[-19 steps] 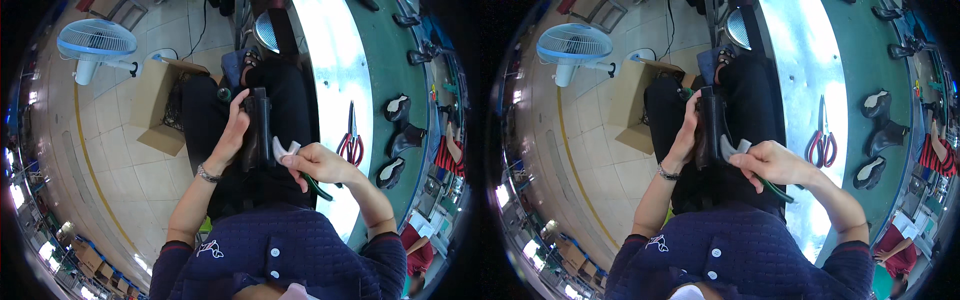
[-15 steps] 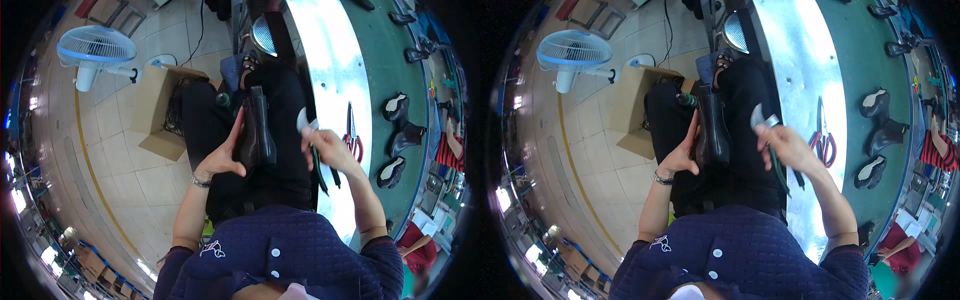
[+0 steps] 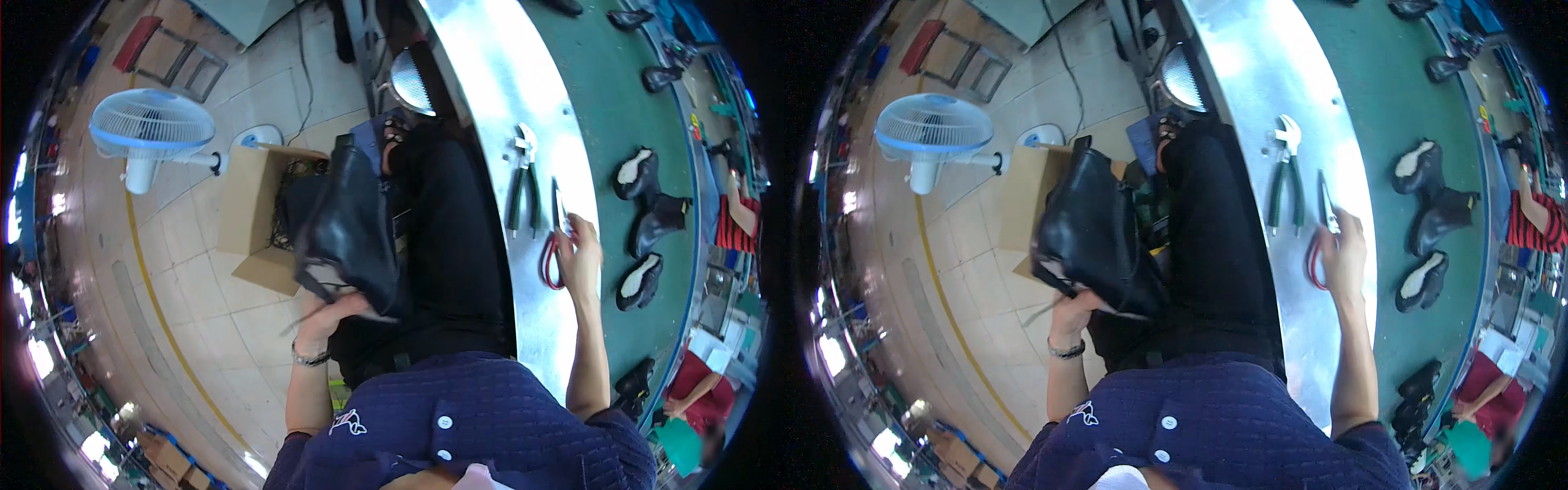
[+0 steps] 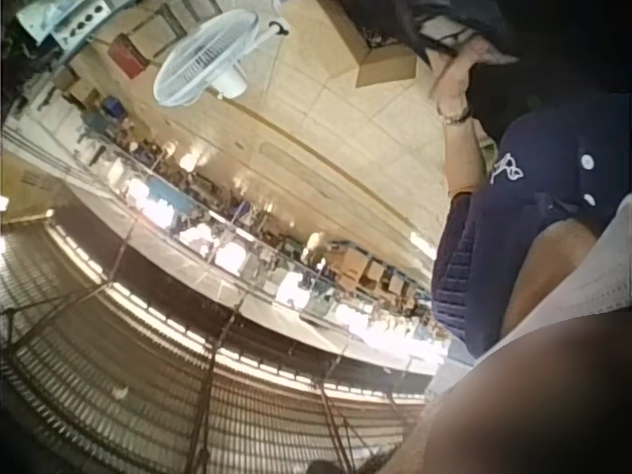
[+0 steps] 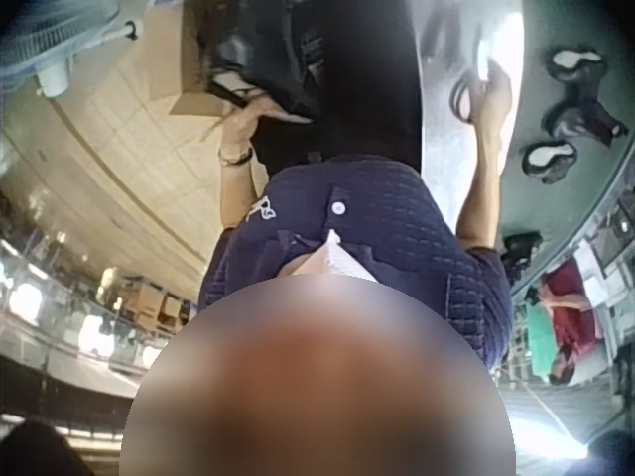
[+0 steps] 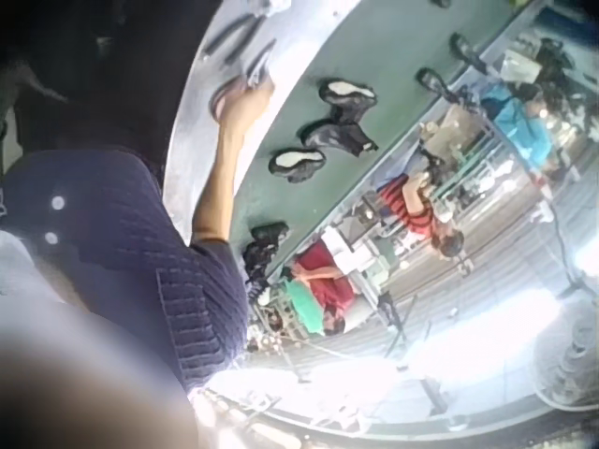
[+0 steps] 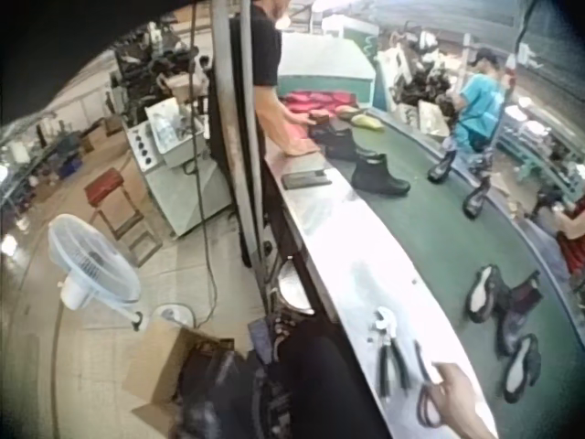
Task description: Trim and adjust the sole and edges of a shoe upper using scissors and pliers.
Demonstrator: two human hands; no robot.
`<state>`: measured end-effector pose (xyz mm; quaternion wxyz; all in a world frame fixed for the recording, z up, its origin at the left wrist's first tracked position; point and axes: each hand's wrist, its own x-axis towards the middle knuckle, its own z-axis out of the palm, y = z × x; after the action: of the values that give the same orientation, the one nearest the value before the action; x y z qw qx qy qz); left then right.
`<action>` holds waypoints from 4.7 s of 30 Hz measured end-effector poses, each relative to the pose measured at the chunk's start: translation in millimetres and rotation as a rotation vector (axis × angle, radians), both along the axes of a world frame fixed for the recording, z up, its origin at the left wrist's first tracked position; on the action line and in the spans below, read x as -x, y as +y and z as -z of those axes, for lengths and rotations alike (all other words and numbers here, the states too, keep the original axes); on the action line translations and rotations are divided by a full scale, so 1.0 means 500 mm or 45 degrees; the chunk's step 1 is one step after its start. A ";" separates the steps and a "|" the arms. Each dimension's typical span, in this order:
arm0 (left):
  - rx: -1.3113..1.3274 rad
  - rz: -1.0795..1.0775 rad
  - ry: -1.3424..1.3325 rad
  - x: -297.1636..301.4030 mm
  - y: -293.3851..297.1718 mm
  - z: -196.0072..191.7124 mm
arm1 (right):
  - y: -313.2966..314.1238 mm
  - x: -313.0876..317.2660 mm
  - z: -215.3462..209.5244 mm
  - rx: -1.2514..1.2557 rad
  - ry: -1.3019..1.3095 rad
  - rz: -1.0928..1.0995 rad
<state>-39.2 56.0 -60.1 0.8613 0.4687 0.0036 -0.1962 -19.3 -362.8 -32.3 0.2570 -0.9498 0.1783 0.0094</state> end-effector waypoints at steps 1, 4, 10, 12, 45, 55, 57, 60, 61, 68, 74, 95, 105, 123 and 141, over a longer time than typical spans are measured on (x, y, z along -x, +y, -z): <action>0.175 -0.023 -0.054 0.012 0.031 -0.004 | -0.024 0.035 -0.003 0.179 0.039 0.018; -0.158 -0.373 0.366 0.006 0.065 -0.072 | -0.044 0.107 0.001 0.315 0.156 0.022; -0.194 -0.268 0.569 -0.023 0.093 -0.082 | -0.052 0.105 0.008 -0.510 0.310 0.366; -0.324 -0.245 0.611 -0.056 0.040 -0.123 | -0.062 0.113 0.006 -1.014 0.130 0.562; -1.488 -0.812 -0.501 -0.094 -0.108 -0.112 | 0.302 0.017 -0.135 -1.526 0.821 -0.297; -1.840 -1.077 -1.145 -0.100 -0.110 -0.101 | -0.025 0.073 0.054 -0.755 0.444 0.285; -1.951 -1.090 -1.176 -0.088 -0.106 -0.099 | -0.036 0.102 0.052 -0.580 0.421 0.194; -1.961 -1.090 -1.159 -0.084 -0.103 -0.094 | -0.019 0.132 0.013 -0.188 0.367 0.078; -1.893 -1.139 -1.212 -0.087 -0.102 -0.107 | -0.012 0.138 0.008 -0.146 0.283 0.056; -1.766 -1.435 -1.380 -0.088 -0.042 -0.265 | -0.011 0.069 0.002 0.268 -0.186 -0.067; -2.022 -1.517 -1.002 -0.130 0.060 -0.232 | 0.025 -0.044 0.081 -0.071 -0.419 -0.030; -1.577 0.014 -1.429 -0.209 -0.193 -0.092 | 0.074 -0.170 0.115 0.324 -0.175 -0.073; -1.392 0.184 -1.118 -0.389 -0.182 -0.080 | 0.007 -0.120 0.001 -2.286 0.178 0.603; -1.349 0.236 -0.564 -0.357 -0.200 -0.158 | 0.177 -0.280 -0.251 -1.063 0.887 -0.680; -1.787 -0.151 -1.332 -0.197 -0.213 -0.120 | 0.194 -0.166 -0.208 -0.277 0.307 -1.018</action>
<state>59.4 -50.7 -0.1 0.2744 0.9192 -0.2475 0.1364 63.4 -265.7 71.9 0.3091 -0.9037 -0.1769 0.2378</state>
